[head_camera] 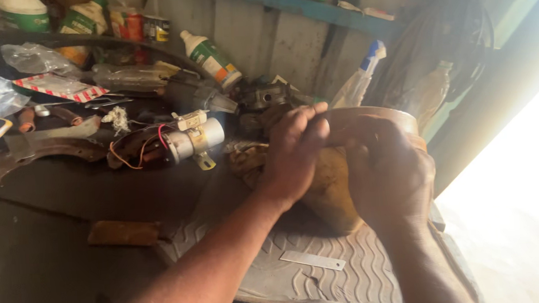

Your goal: The person sands the interior rim of a brown circular object using a piece of sandpaper while the object is resting on a plastic jar.

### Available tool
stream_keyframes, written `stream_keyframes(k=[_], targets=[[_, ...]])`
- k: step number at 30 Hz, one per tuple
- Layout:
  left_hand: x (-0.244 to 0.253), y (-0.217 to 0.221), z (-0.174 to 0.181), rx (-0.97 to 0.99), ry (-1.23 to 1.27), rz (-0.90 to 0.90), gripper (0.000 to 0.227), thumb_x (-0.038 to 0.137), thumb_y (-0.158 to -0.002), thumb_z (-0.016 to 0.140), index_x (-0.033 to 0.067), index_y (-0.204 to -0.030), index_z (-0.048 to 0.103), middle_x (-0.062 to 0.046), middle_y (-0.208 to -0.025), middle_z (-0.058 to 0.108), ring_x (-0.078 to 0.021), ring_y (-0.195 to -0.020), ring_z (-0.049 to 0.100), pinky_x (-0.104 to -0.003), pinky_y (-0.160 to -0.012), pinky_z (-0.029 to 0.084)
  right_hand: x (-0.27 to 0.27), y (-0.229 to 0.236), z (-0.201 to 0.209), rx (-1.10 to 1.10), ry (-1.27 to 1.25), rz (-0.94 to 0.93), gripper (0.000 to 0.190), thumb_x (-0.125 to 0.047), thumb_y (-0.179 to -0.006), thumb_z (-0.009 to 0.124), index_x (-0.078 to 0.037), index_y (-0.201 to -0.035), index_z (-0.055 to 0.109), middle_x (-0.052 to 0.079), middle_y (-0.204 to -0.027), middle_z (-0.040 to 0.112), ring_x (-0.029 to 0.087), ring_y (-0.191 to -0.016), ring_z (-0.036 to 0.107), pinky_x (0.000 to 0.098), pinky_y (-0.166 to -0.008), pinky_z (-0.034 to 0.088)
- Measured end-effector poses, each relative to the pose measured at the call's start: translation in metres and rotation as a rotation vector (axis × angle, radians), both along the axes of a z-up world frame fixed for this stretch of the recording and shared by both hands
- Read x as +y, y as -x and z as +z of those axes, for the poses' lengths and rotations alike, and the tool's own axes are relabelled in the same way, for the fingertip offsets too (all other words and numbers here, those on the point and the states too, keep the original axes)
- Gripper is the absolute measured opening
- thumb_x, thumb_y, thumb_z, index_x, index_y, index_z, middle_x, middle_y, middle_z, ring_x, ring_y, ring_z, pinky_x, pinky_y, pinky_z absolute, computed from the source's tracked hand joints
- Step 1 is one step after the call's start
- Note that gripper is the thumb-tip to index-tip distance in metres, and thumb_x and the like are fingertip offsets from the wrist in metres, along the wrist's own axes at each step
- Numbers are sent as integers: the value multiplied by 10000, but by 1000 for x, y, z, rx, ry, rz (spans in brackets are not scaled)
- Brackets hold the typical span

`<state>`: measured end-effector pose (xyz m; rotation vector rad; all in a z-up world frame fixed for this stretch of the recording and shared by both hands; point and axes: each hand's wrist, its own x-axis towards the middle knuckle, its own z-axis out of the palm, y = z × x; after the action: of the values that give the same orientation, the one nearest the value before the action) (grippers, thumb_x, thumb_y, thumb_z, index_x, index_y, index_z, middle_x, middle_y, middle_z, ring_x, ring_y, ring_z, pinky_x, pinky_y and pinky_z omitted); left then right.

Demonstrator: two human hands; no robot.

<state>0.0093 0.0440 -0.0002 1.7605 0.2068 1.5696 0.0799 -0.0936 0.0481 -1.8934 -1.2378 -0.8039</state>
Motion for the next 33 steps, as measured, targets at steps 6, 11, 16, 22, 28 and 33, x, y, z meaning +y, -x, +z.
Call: stream_keyframes(k=[6,11,16,22,28,33], targets=[[23,27,20,-49,184,-95,453,354,-1016,587,27,-1325,640,-150,-1353,670,-260,-1282,624,-370,-1099,457,-8,8,8,413,482,481,198,-198,-833,692,-168,-1010,775,13,-893,799,193,-829,727,349,-725,616],[46,39,20,67,182,124,442,374,-934,643,68,-1251,685,-127,-1269,723,-244,-1210,657,-366,-1048,479,0,45,-13,272,841,587,164,-182,-810,703,-164,-963,757,36,-864,788,200,-852,764,348,-768,595],[58,40,8,540,137,293,398,363,-871,683,131,-1192,728,-121,-1192,742,-301,-1113,700,-395,-961,535,-2,31,-18,249,999,508,223,-215,-800,706,-156,-1003,780,70,-932,784,242,-936,757,368,-835,586],[45,46,-1,1202,-71,265,426,355,-771,765,132,-1133,758,-149,-1184,731,-336,-1111,691,-448,-951,555,-5,26,-22,326,1018,413,406,-157,-738,700,-151,-1140,756,87,-1001,784,233,-989,765,357,-865,599],[39,51,6,1291,-154,181,506,407,-660,847,150,-1088,765,-128,-1132,731,-330,-1071,703,-449,-900,564,-13,23,-23,317,822,554,436,-210,-760,764,-145,-1191,750,88,-1011,808,222,-964,780,361,-826,613],[45,49,4,1236,-30,337,390,337,-724,802,127,-1052,785,-164,-1073,754,-338,-1051,728,-442,-904,573,-16,20,-16,517,751,317,346,-305,-816,788,-207,-1148,799,46,-960,823,198,-851,790,353,-784,608]])
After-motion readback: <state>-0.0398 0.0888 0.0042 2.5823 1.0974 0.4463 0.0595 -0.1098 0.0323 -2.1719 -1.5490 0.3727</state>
